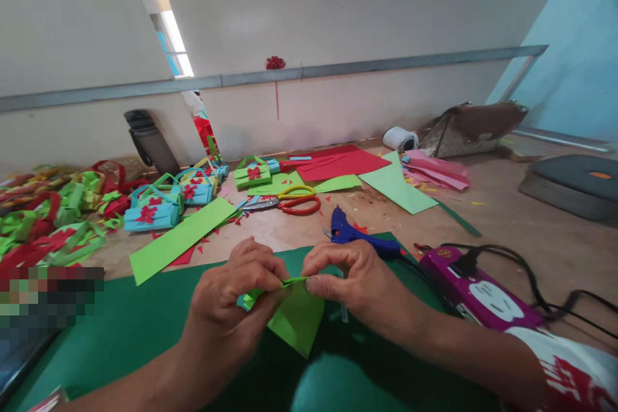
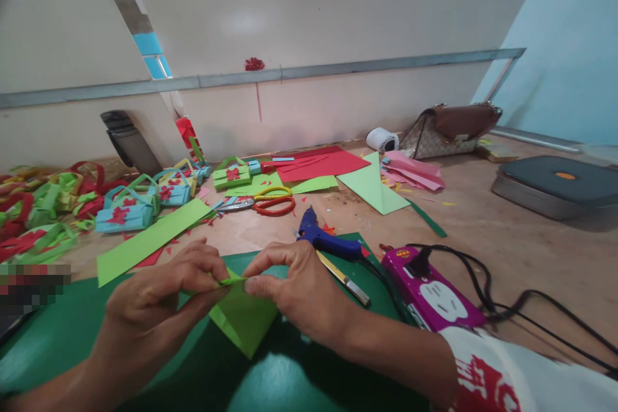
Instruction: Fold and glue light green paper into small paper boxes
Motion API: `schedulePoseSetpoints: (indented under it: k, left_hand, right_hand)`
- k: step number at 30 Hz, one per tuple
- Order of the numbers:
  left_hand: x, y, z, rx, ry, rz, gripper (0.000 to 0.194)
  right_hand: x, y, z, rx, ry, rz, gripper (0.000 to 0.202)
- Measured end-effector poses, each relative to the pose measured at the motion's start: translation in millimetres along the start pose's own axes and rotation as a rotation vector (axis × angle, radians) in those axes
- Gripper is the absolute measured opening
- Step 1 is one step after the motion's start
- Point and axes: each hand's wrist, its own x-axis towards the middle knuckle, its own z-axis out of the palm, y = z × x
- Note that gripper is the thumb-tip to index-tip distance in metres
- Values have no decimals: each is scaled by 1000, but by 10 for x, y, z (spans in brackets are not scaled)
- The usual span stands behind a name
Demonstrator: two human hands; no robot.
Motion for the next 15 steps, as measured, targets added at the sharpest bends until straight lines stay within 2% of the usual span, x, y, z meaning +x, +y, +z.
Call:
schedulePoseSetpoints:
  k: [10, 15]
  left_hand:
    - [30, -6, 9, -12, -5, 12, 16]
    - [19, -1, 0, -9, -22, 24, 17]
  right_hand:
    - [-15, -8, -1, 22, -51, 9, 16]
    - [-15, 24, -2, 32, -102, 80, 24]
